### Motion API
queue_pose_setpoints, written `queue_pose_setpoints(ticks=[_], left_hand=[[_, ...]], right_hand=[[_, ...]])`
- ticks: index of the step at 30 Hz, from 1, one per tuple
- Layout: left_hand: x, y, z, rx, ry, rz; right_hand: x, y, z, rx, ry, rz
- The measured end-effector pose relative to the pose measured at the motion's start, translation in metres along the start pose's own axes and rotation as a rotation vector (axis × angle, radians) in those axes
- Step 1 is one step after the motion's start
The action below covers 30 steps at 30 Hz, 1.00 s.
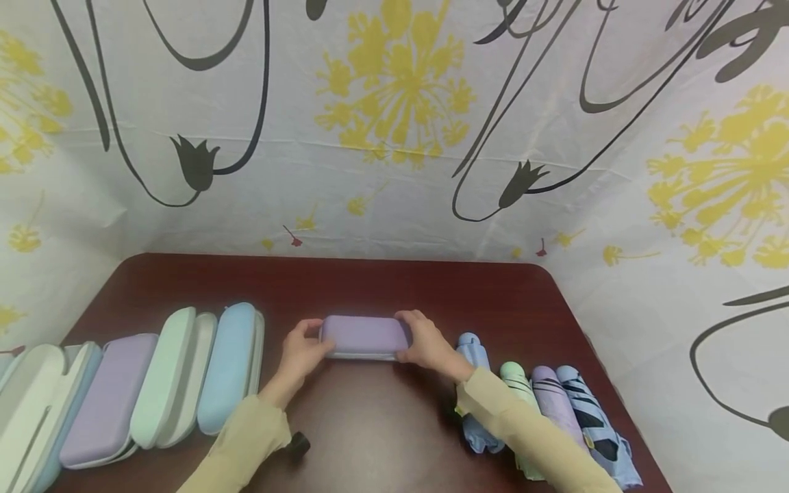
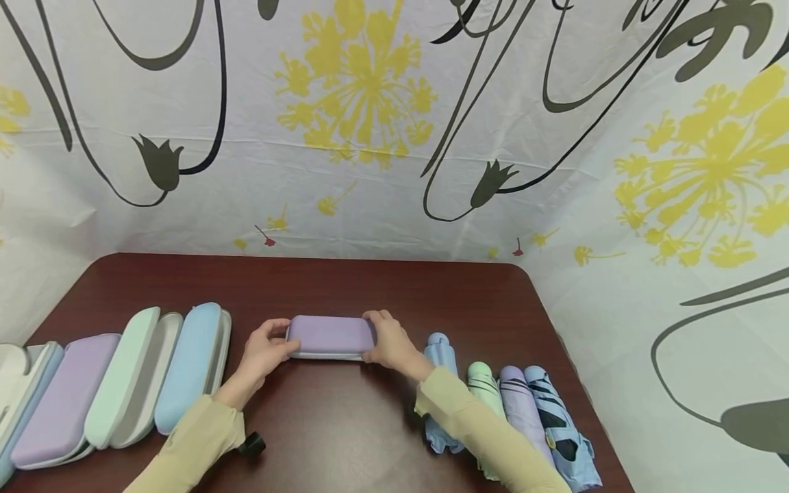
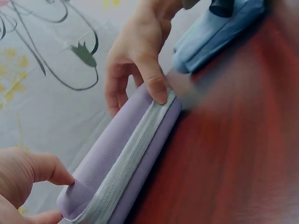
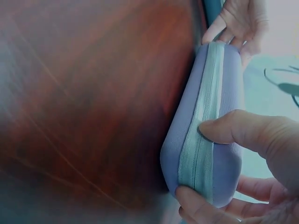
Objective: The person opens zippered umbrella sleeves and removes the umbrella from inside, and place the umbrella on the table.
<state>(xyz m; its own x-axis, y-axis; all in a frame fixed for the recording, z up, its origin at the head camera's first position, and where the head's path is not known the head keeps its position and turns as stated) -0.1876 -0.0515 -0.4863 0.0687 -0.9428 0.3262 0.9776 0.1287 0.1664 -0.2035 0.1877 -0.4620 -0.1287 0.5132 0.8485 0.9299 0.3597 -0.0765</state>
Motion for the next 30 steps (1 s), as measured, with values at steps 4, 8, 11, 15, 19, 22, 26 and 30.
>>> queue_pose_setpoints(ticks=[4, 8, 11, 15, 19, 22, 26, 30], left_hand=[[0.004, 0.017, -0.004, -0.006, -0.008, -0.009], [0.008, 0.031, -0.007, -0.023, -0.032, -0.022], [0.011, 0.040, -0.009, -0.047, -0.049, -0.033], [0.016, 0.049, -0.011, -0.077, -0.079, -0.045], [0.021, 0.055, -0.013, -0.111, -0.150, -0.067], [0.024, 0.055, -0.012, -0.181, -0.223, -0.094], [0.027, 0.052, -0.010, -0.375, -0.332, -0.118], [0.030, 0.047, -0.003, -0.545, -0.428, -0.154]], right_hand=[[-0.004, 0.015, -0.005, 0.039, -0.004, 0.003], [-0.009, 0.028, -0.011, 0.059, 0.013, 0.002], [-0.011, 0.037, -0.014, 0.065, 0.023, 0.004], [-0.015, 0.045, -0.018, 0.080, 0.029, 0.003], [-0.016, 0.051, -0.021, 0.100, 0.025, -0.015], [-0.012, 0.053, -0.018, 0.126, 0.015, -0.041], [0.001, 0.053, -0.007, 0.137, -0.101, -0.114], [0.013, 0.046, 0.007, 0.120, -0.238, -0.212]])
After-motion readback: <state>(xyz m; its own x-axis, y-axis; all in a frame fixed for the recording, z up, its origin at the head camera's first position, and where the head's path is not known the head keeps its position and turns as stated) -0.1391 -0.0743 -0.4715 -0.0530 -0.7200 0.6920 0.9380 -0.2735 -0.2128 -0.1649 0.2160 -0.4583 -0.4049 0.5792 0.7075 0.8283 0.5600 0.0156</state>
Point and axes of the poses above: each hand's wrist, its own y-axis away from the middle knuckle, its own x-axis out of the back of the hand, z = x × y, the point moved 1 cm from there along -y, towards the middle knuckle
